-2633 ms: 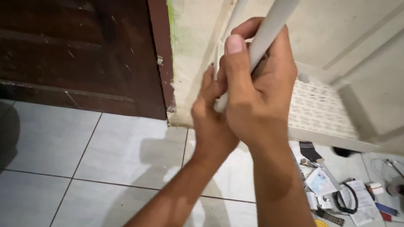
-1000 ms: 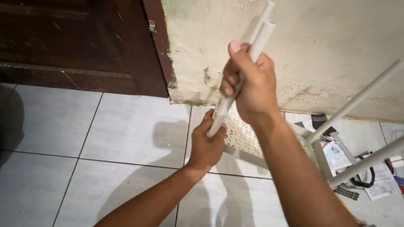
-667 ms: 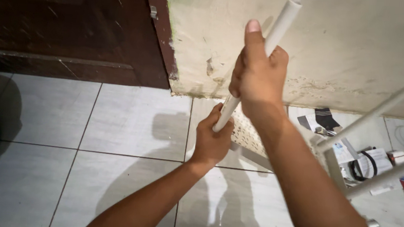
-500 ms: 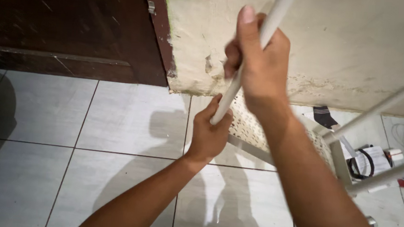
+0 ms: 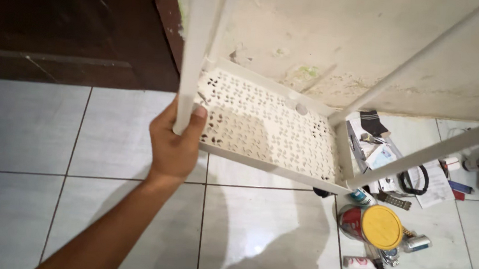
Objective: The person assembles a small white plastic stool by inserting four white cylindrical legs into the corner sockets of a perforated tray. The person first positions the tray, then inserts each leg one by one, adjusting them to ensure they are seated correctly.
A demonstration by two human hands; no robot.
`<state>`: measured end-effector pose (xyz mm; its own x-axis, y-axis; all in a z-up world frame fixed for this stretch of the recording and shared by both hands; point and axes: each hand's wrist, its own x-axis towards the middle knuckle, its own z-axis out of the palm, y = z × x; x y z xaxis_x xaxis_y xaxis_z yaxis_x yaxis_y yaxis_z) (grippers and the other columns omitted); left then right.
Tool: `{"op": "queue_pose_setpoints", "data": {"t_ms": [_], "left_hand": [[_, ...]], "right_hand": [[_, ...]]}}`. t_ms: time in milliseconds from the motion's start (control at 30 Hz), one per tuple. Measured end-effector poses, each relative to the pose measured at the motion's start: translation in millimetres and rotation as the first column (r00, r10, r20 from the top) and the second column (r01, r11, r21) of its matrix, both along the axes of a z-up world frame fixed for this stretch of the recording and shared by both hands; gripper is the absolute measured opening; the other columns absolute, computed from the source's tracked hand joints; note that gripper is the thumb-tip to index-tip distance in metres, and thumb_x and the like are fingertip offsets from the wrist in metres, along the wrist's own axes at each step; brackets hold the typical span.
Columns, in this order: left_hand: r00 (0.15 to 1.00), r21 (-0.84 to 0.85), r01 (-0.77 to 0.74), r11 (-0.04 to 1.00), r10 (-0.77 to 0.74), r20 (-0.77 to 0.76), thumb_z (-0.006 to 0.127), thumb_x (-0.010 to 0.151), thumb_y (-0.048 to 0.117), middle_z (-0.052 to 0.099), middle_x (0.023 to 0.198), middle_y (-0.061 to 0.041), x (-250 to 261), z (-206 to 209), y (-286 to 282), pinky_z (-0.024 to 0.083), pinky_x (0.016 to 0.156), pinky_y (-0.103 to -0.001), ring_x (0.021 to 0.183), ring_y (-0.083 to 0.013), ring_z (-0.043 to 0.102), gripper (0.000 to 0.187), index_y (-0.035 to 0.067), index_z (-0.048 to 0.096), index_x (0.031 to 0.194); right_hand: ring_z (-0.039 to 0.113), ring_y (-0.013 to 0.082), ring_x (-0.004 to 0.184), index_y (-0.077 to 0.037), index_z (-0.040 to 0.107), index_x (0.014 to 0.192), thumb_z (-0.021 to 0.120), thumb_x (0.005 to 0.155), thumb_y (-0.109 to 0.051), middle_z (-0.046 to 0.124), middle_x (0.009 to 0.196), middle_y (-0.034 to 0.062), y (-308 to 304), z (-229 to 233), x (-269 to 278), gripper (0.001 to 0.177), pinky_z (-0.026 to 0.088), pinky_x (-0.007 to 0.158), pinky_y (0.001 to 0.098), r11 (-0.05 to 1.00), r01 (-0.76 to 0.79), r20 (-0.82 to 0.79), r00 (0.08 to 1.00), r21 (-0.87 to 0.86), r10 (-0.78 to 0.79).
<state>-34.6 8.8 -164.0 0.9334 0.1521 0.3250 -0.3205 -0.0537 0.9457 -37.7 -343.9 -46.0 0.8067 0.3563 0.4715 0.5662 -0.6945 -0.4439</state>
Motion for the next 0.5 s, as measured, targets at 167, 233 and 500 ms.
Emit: {"op": "queue_pose_setpoints", "data": {"t_ms": [167, 233, 500], "left_hand": [[0.998, -0.099, 0.068, 0.993, -0.068, 0.005, 0.066, 0.11, 0.016, 0.058, 0.086, 0.004, 2, 6, 8, 0.043, 0.072, -0.023, 0.081, -0.0047, 0.049, 0.023, -0.007, 0.069, 0.11], [0.999, -0.063, 0.031, 0.998, -0.032, -0.016, 0.066, 0.104, 0.016, 0.059, 0.084, 0.006, 0, 14, 4, 0.043, 0.071, -0.021, 0.079, -0.0029, 0.049, 0.027, -0.002, 0.065, 0.124], [0.998, -0.035, 0.053, 0.998, -0.054, -0.038, 0.066, 0.104, 0.014, 0.065, 0.093, 0.001, -4, 21, 0, 0.047, 0.076, -0.023, 0.085, -0.0053, 0.055, 0.031, -0.008, 0.066, 0.126]], "right_hand": [[0.07, 0.0173, 0.091, 0.003, 0.064, 0.122, 0.065, 0.115, -0.019, 0.071, 0.106, 0.0161, -85, -52, 10, 0.024, 0.058, 0.079, 0.0281, 0.926, 0.279, -0.029, 0.959, 0.255, -0.282], [0.07, 0.0157, 0.088, 0.003, 0.068, 0.118, 0.068, 0.115, -0.014, 0.072, 0.103, 0.0147, -134, -80, 22, 0.017, 0.058, 0.077, 0.0255, 0.911, 0.265, 0.007, 0.959, 0.316, -0.282], [0.073, 0.0186, 0.067, -0.003, 0.079, 0.101, 0.077, 0.091, -0.005, 0.077, 0.089, 0.0136, -21, -59, 36, 0.01, 0.059, 0.057, 0.0281, 0.988, -0.039, 0.053, 0.998, -0.148, 0.047]]}}
